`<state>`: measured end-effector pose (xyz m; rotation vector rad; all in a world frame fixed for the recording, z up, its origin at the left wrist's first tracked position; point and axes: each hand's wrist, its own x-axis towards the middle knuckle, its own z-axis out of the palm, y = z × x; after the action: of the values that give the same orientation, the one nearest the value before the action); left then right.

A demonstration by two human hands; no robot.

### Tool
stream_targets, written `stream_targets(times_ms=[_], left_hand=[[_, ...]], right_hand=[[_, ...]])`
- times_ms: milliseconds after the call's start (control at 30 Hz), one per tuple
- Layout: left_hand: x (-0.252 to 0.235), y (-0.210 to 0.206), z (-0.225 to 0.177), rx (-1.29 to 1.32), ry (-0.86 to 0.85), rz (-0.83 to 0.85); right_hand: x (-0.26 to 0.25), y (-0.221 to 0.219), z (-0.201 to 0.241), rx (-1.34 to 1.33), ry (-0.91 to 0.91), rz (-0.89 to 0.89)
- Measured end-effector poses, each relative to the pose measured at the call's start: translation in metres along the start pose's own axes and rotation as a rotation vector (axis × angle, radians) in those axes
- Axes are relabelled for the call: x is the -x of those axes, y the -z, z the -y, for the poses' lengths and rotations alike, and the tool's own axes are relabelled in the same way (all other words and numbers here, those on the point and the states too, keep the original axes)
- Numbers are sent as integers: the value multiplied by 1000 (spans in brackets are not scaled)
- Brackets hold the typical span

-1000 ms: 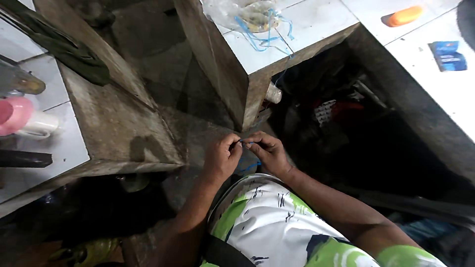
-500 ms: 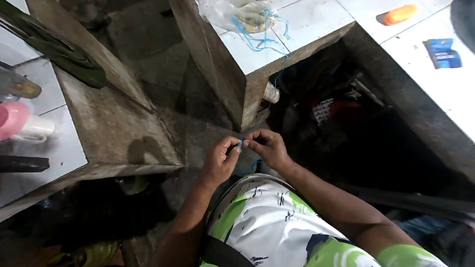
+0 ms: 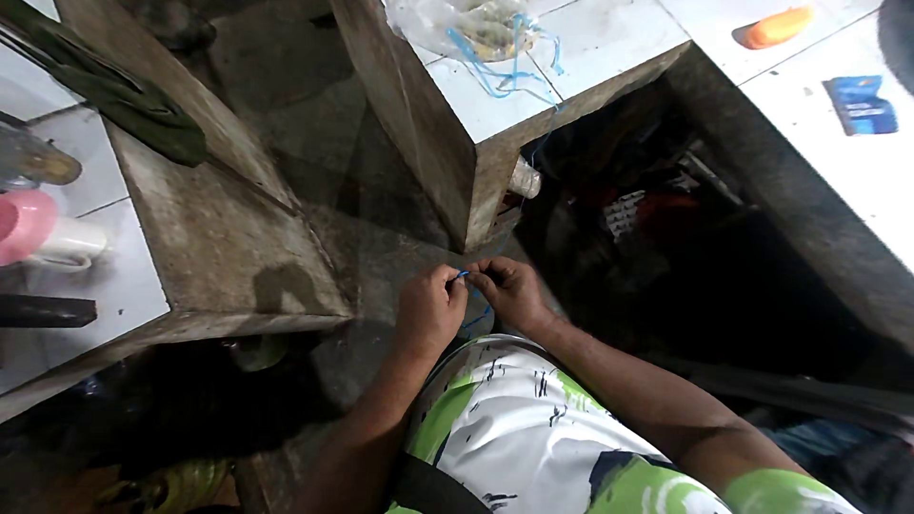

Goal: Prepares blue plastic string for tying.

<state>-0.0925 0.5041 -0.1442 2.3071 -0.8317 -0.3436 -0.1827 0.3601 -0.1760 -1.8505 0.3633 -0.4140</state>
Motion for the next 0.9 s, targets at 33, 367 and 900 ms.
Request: stream_targets(times_ms=[33,367,900], left_hand=[[-1,0,-1,8,30,7],[-6,-9,10,401,-77,-30],[-6,-10,11,119,-74,-7]], right_hand=[[-1,0,-2,16,11,12],[-3,12,-9,-855,-568,236],[-3,6,-9,-425,-392,55]])
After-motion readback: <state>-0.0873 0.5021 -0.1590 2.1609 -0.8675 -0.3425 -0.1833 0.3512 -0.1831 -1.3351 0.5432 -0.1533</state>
